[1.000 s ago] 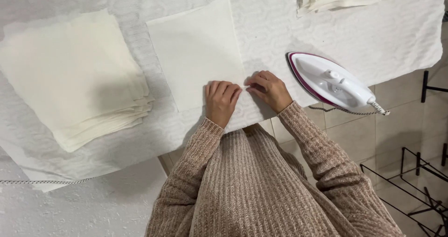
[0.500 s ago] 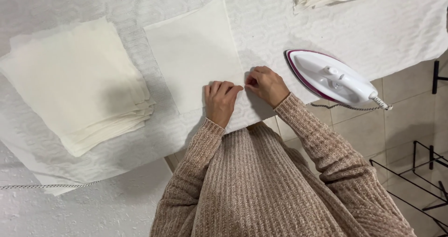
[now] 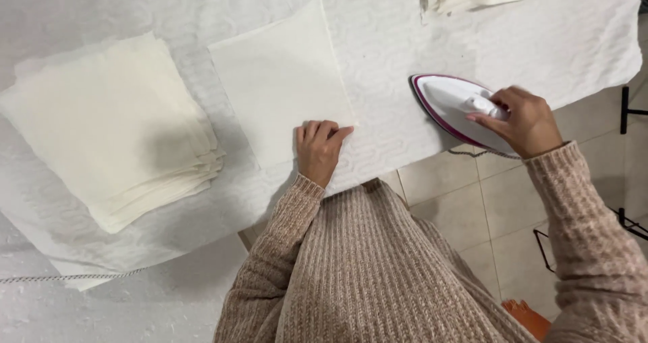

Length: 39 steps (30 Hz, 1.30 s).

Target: Ironing small squares of white fabric on a table.

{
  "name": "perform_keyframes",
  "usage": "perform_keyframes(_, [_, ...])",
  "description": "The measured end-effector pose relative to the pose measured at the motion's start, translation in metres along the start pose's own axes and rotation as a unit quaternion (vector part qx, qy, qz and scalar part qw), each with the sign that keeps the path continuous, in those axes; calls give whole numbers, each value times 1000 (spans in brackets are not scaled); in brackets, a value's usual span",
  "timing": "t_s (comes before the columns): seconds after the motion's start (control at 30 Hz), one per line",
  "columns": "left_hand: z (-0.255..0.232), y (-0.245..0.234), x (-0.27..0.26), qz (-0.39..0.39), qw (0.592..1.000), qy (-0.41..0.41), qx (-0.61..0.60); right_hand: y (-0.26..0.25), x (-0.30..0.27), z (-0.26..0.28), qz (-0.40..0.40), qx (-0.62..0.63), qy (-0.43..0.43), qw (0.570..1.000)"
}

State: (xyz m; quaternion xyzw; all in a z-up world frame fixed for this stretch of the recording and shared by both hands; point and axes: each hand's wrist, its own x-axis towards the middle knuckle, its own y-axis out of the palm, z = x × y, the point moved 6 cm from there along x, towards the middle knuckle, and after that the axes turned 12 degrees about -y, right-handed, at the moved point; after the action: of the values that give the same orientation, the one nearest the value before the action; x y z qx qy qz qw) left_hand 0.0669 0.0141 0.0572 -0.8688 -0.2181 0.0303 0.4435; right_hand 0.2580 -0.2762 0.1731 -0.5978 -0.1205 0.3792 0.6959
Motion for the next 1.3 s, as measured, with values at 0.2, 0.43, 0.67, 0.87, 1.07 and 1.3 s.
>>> perform_keyframes(0.2, [-1, -3, 1, 19, 1000, -8, -9, 44, 8, -1, 263, -60, 64, 961])
perform_keyframes(0.43, [14, 15, -2, 10, 998, 49, -49, 50, 22, 86, 98, -74, -156, 980])
perform_keyframes(0.67, [30, 3, -14, -28, 998, 12, -63, 62, 28, 86, 121, -109, -169, 972])
perform_keyframes(0.87, [99, -35, -58, -74, 997, -8, -11, 63, 34, 88, 139, -114, -181, 967])
perform_keyframes(1.07, [148, -78, -82, -112, 993, -45, 8, 58, 34, 92, 147, -118, -174, 967])
perform_keyframes(1.3, [148, -107, -66, -73, 986, -111, -98, 62, 34, 89, 149, -116, -165, 968])
